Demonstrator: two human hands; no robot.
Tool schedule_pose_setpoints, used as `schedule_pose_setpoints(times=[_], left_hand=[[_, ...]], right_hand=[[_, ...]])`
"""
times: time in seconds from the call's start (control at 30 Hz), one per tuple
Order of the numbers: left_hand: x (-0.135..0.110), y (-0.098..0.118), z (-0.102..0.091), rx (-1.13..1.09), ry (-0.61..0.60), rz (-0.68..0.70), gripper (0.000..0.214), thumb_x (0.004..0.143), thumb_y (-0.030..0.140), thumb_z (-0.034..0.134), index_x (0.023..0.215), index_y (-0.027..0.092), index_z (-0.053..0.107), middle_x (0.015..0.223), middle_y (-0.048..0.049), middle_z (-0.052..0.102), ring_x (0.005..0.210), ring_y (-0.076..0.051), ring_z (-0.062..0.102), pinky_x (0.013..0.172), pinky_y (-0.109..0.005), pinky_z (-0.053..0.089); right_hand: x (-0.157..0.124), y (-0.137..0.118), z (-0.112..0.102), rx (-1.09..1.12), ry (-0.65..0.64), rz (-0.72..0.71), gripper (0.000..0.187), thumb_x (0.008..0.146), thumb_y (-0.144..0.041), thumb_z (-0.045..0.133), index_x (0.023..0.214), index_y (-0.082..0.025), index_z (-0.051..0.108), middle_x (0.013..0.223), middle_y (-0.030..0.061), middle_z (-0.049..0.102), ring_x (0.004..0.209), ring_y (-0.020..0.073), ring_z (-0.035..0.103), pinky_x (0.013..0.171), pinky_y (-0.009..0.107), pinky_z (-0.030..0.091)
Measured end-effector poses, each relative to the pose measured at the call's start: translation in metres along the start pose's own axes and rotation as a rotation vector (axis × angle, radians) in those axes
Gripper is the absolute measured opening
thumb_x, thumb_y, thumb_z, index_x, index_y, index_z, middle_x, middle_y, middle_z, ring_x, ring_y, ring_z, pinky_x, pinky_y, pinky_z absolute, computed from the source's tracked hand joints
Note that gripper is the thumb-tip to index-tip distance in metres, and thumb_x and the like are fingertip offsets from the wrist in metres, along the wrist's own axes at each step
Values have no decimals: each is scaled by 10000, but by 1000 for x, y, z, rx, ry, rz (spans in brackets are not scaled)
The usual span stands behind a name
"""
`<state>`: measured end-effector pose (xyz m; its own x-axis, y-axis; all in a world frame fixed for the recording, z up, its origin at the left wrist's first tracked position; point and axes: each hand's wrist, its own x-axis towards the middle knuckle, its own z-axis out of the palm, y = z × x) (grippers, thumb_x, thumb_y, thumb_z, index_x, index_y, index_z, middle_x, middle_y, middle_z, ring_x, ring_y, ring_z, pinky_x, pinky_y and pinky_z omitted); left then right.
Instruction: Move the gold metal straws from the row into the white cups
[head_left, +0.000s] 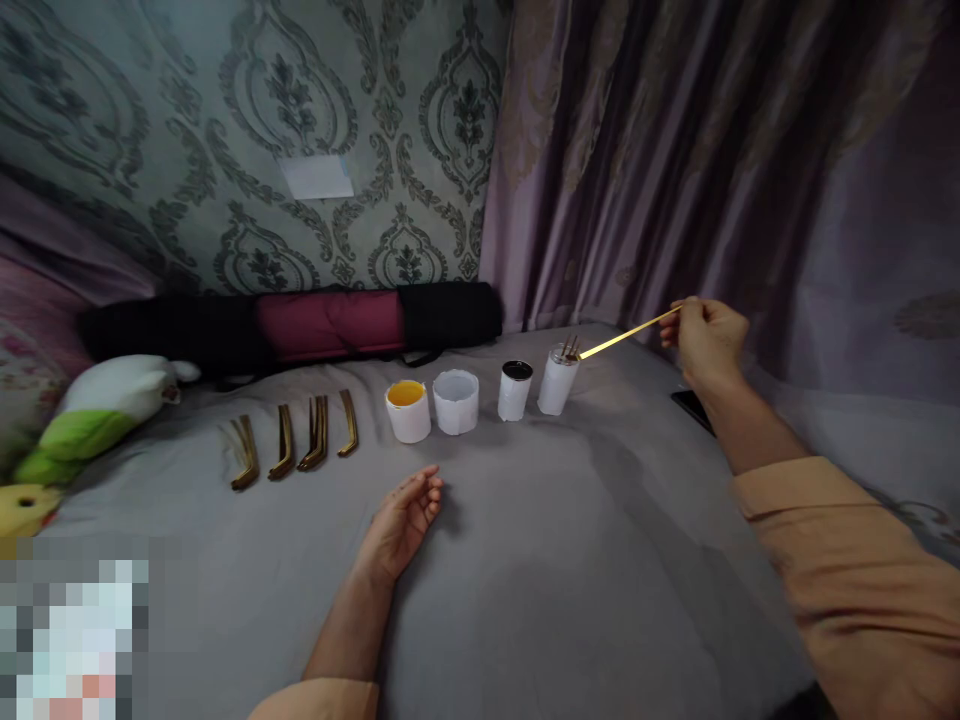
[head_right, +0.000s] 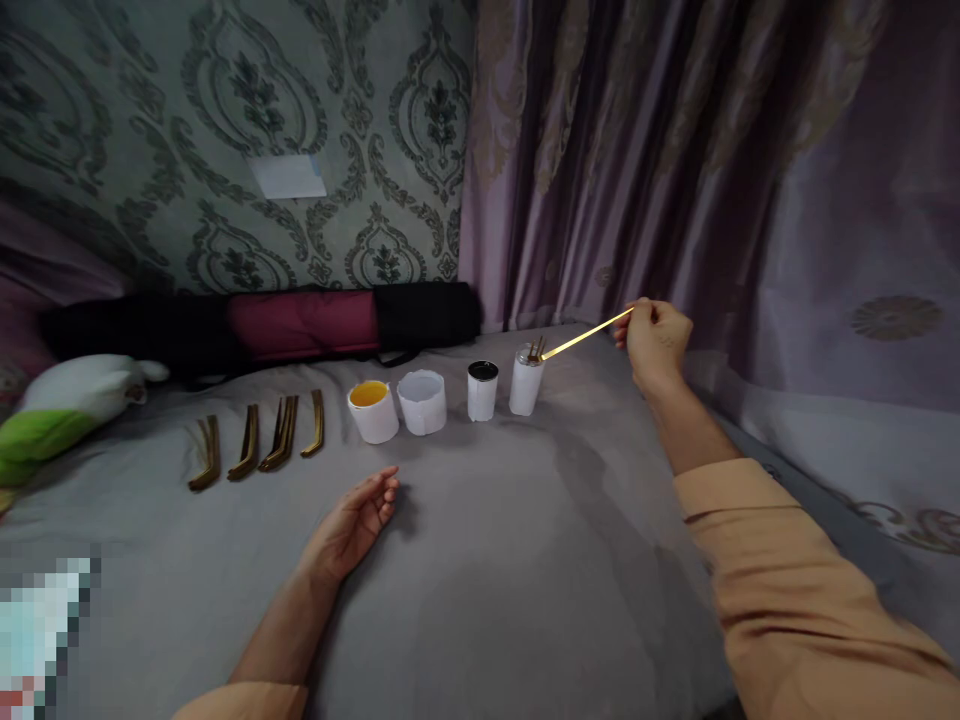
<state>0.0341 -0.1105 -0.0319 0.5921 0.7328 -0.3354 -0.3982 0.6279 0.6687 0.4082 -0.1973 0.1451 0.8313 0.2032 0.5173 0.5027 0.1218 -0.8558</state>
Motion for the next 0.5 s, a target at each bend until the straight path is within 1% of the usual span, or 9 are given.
schedule_pose_setpoints(times=[0.1, 0.2, 0.33, 0.5], left_hand=[[1, 0, 1, 4, 3, -1, 197, 781, 102, 513, 963, 80, 584, 758, -63, 600, 608, -77, 557, 545, -180, 478], [1, 1, 2, 5, 9, 0, 198, 780, 102, 514, 964, 82, 585, 763, -65, 601, 608, -78, 558, 541, -181, 477], [1, 1, 1, 8, 9, 0, 197, 783, 105, 512, 965, 80, 583, 771, -70, 602, 617, -80, 560, 550, -184, 478], [1, 0, 0, 10, 2, -2, 202, 780, 108, 518, 971, 85, 580, 780, -66, 601, 621, -79, 560, 558, -186, 477]], right_hand=[[5, 2, 4, -51, 37, 5, 191, 798, -208, 407, 706, -140, 559, 507, -10, 527, 368, 59, 445, 333, 164, 359], [10, 4, 9, -92, 47, -13, 205, 808, -232, 402, 735, -129, 564, 532, 4, 544, 378, 51, 454, 346, 152, 359], [12, 4, 14, -141, 24, -79, 220, 806, -233, 394, 764, -119, 578, 568, 25, 567, 391, 67, 481, 356, 173, 371], [8, -1, 19, -211, -20, -151, 247, 815, -248, 382, 802, -112, 587, 588, 34, 579, 410, 75, 490, 370, 183, 375]])
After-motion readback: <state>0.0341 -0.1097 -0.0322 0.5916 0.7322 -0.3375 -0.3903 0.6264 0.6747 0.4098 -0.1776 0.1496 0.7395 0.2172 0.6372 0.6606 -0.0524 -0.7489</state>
